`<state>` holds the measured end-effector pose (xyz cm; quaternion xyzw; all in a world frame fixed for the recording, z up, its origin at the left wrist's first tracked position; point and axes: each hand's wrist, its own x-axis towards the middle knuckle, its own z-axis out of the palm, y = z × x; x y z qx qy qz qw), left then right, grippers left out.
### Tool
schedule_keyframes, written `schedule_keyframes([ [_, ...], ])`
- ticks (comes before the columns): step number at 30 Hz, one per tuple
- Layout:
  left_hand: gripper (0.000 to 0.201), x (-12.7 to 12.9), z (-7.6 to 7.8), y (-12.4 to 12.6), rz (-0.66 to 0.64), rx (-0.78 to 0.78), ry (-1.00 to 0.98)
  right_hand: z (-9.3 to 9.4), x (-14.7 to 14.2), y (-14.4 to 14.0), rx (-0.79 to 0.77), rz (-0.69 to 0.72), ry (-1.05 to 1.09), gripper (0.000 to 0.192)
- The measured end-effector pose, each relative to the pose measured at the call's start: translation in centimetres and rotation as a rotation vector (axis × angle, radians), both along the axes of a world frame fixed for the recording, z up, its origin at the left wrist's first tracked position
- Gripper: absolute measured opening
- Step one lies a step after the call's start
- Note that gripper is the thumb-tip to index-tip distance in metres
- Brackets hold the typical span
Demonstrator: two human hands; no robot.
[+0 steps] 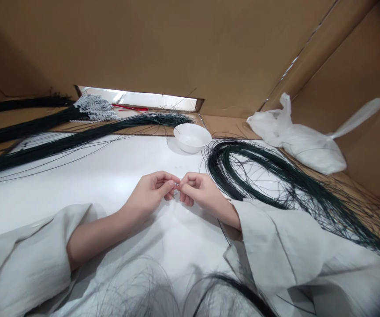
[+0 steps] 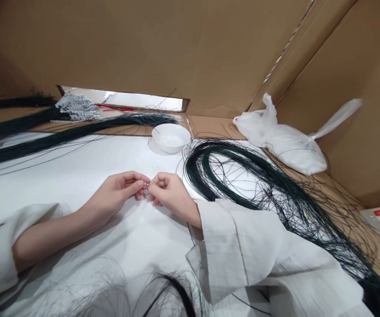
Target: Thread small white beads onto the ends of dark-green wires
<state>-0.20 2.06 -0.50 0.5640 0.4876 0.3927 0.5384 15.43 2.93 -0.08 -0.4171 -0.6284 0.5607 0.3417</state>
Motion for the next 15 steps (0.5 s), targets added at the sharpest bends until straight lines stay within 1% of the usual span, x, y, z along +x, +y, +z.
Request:
schedule_keyframes([
  [7,0.016,0.14,0.03,-0.1,0.027,0.03,0.004,-0.17,-0.03,0.04,-0.009,-0.001,0.005,0.008],
  [15,0.015,0.39,0.48,-0.59,0.074,0.055,0.034,0.01,-0.1,-0.02,-0.001,0.003,-0.003,0.008],
])
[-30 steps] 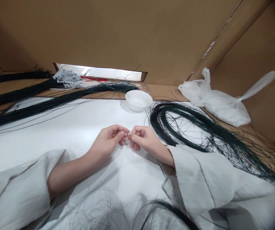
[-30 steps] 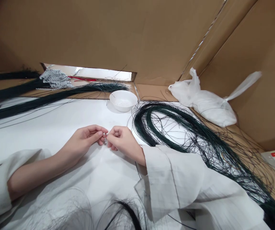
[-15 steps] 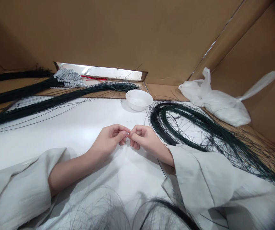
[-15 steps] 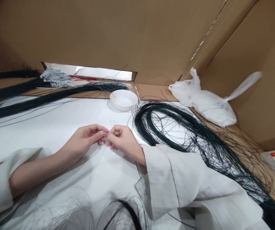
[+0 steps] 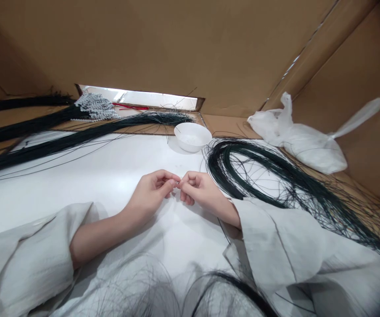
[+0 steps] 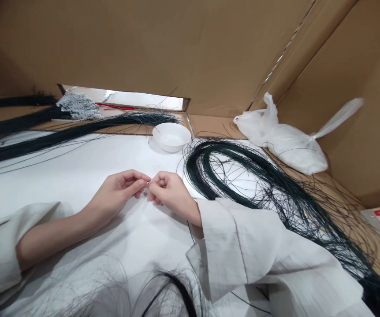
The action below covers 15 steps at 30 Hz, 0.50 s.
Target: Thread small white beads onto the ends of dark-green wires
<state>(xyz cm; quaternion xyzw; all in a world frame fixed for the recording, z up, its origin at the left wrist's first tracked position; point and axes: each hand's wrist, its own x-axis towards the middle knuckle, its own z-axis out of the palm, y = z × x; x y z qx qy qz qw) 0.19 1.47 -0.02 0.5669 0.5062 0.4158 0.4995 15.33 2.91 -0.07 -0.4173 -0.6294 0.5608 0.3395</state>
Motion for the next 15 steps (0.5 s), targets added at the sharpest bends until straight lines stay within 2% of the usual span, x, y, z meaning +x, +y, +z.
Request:
schedule_keyframes([
  [15,0.017,-0.02,-0.02,0.04,0.002,-0.039,-0.038,-0.28,0.07,0.14,-0.015,0.001,0.024,0.008],
])
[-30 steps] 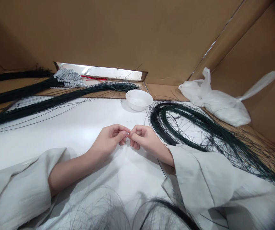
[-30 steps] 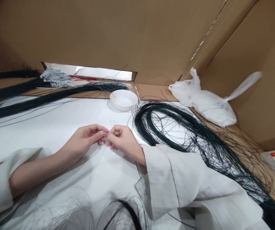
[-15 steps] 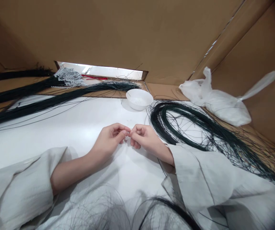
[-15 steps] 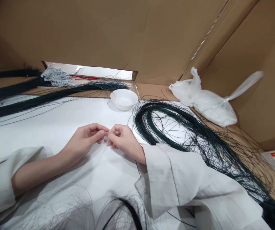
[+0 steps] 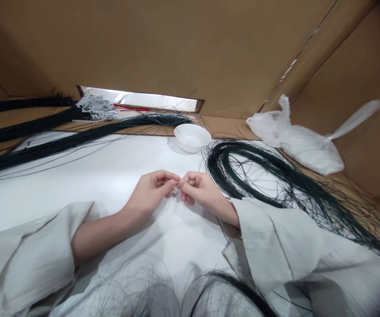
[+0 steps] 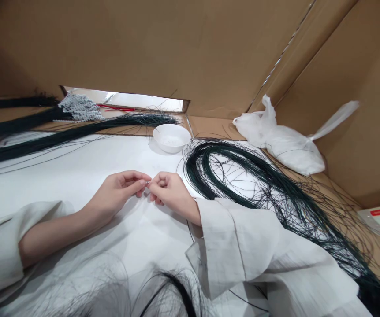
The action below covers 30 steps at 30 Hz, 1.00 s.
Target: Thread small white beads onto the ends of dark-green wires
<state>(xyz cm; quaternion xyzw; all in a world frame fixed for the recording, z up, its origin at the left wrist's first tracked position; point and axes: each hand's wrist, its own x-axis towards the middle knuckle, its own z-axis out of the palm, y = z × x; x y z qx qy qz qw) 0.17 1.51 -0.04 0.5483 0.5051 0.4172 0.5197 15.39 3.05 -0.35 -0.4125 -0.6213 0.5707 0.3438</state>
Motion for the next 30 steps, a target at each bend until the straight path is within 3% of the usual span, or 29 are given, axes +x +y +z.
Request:
schedule_keyframes([
  [5,0.019,-0.01,-0.08,-0.08,0.006,0.052,0.008,0.07,-0.06,-0.24,0.039,0.002,-0.036,0.01],
  [12,0.016,-0.3,0.06,-0.34,-0.014,0.315,0.379,0.15,0.06,-0.49,0.17,0.051,-0.16,0.014],
  [17,0.015,-0.31,0.38,-0.6,-0.051,0.398,0.5,0.34,0.07,-0.74,0.26,0.067,-0.241,0.01],
  [21,0.017,-0.37,0.3,-0.51,-0.086,0.408,0.486,0.17,0.13,-0.62,0.288,0.064,-0.241,0.007],
  [27,0.014,-0.52,-0.13,0.26,-0.159,0.245,0.21,-0.14,0.09,-0.42,0.204,0.085,-0.178,0.011],
  [30,0.015,-0.53,-0.11,0.16,-0.118,0.249,0.266,-0.28,0.0,-0.25,0.145,0.066,-0.126,0.012],
])
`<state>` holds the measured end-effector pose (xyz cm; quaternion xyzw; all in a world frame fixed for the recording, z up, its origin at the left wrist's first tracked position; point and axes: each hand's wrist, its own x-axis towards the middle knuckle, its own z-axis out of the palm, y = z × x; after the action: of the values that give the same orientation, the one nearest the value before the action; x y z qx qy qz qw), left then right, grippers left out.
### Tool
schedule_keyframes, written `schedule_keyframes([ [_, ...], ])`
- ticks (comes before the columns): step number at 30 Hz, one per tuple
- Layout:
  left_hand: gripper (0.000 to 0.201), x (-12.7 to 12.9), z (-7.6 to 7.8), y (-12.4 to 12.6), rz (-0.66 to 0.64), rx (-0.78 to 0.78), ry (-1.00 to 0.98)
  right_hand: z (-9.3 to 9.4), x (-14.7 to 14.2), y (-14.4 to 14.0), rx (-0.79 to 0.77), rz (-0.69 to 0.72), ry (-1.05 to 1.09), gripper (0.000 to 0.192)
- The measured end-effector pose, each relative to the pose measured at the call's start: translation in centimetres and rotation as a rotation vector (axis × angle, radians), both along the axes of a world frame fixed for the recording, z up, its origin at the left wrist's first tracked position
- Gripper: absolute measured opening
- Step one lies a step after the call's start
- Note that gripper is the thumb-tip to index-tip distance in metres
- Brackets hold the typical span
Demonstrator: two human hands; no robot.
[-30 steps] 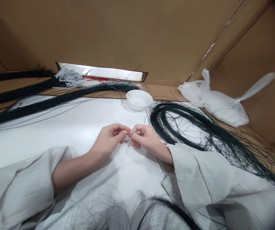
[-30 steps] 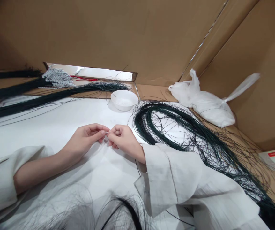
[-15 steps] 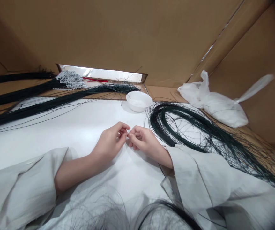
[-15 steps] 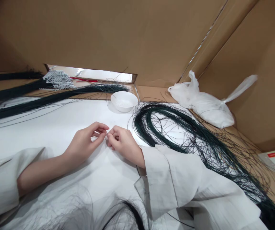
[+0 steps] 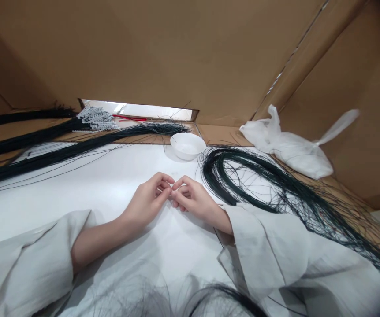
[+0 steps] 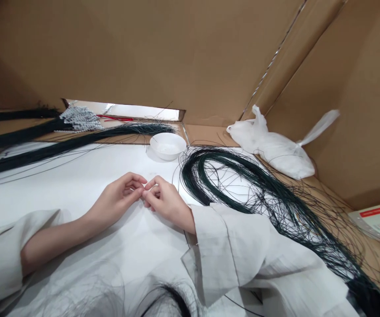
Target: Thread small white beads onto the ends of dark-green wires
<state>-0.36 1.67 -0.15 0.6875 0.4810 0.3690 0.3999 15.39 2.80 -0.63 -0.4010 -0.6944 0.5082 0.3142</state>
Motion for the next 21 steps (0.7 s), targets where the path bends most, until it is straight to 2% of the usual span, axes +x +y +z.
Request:
schedule_keyframes([
  [3,0.015,0.08,0.23,-0.41,0.08,0.074,0.124,-0.12,-0.04,0.27,-0.03,0.006,0.021,0.011],
  [6,0.015,0.25,0.43,-0.74,0.117,0.094,0.15,-0.06,-0.08,0.46,-0.074,0.001,0.025,0.007],
  [13,0.013,0.59,0.59,-0.95,0.052,0.115,0.156,0.57,-0.23,0.41,-0.146,0.029,0.069,0.008],
  [18,0.02,0.63,0.79,-0.89,0.027,0.138,0.233,0.64,-0.06,0.66,-0.154,0.069,0.036,0.009],
  [21,0.022,0.71,0.95,-0.97,-0.003,0.122,0.212,0.71,0.02,0.8,-0.164,0.092,0.024,0.008],
])
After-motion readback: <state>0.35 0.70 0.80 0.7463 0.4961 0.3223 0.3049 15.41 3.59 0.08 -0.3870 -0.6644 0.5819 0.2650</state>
